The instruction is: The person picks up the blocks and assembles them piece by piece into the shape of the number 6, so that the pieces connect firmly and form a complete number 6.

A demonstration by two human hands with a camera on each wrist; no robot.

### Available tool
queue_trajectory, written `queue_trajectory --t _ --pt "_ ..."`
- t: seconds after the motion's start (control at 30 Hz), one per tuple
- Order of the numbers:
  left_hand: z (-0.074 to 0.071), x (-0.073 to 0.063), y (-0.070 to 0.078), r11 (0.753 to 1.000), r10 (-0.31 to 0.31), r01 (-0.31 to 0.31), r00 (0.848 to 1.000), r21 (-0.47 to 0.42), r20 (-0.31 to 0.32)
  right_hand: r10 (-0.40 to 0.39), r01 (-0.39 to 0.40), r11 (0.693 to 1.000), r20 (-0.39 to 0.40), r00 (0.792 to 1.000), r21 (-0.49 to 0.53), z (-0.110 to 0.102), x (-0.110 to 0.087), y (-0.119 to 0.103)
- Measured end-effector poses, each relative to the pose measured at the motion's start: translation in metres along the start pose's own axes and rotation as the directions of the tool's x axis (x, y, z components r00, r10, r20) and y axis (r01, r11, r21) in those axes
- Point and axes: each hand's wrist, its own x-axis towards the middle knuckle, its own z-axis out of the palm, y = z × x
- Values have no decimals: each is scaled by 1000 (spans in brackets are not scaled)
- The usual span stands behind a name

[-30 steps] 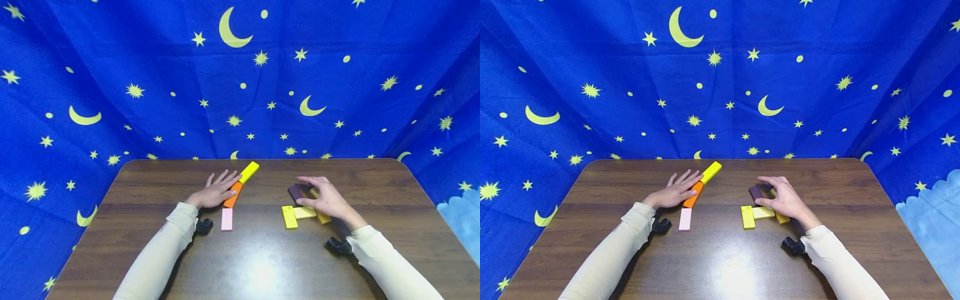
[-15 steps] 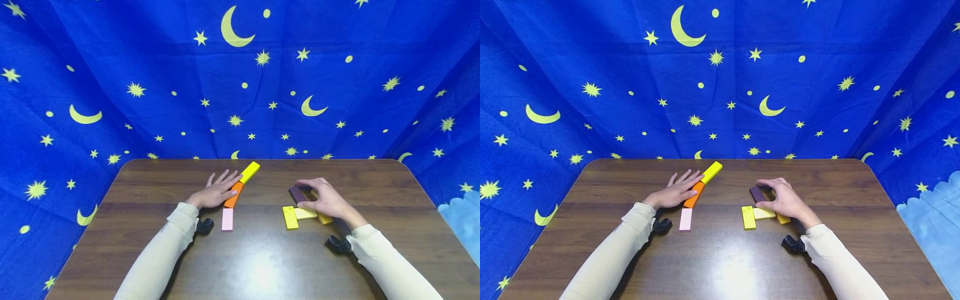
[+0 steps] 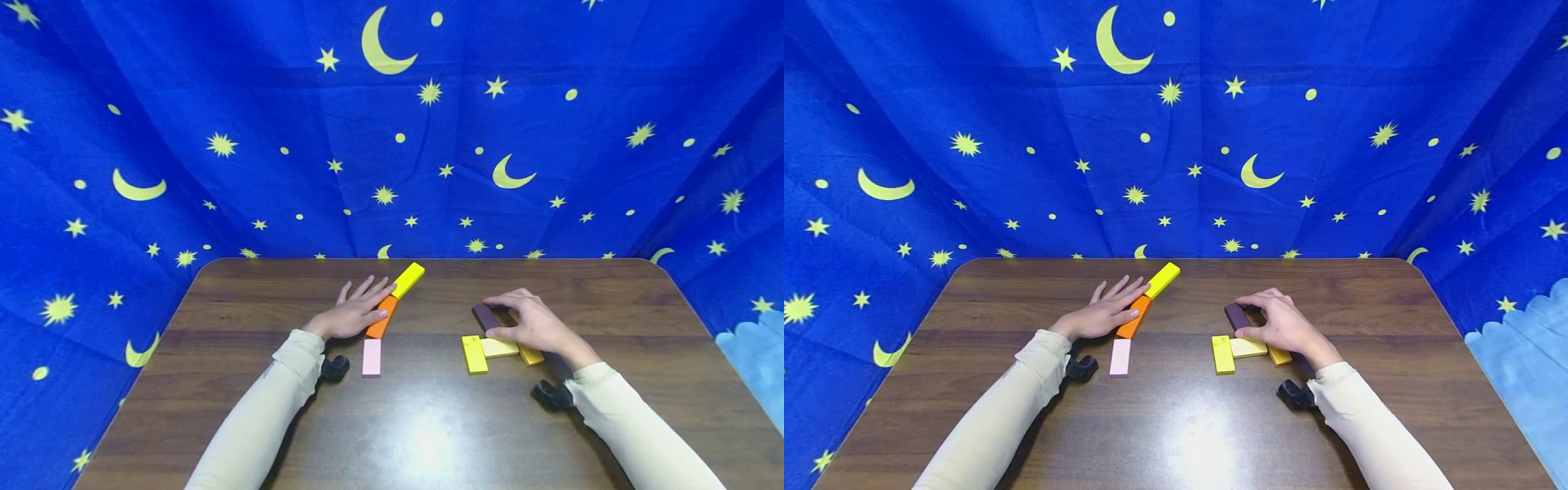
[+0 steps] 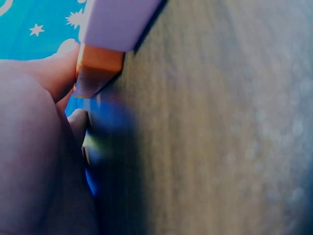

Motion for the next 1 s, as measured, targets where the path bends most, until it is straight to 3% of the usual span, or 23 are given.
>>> queue_trajectory --t 0.57,1.0 --pt "-2 0 1 1000 -11 11 1000 11 3 -35 37 998 50 998 -43 -5 4 -4" --pt "-1 0 1 1000 -7 7 1000 8 1 27 -26 998 18 999 -48 0 5 -6"
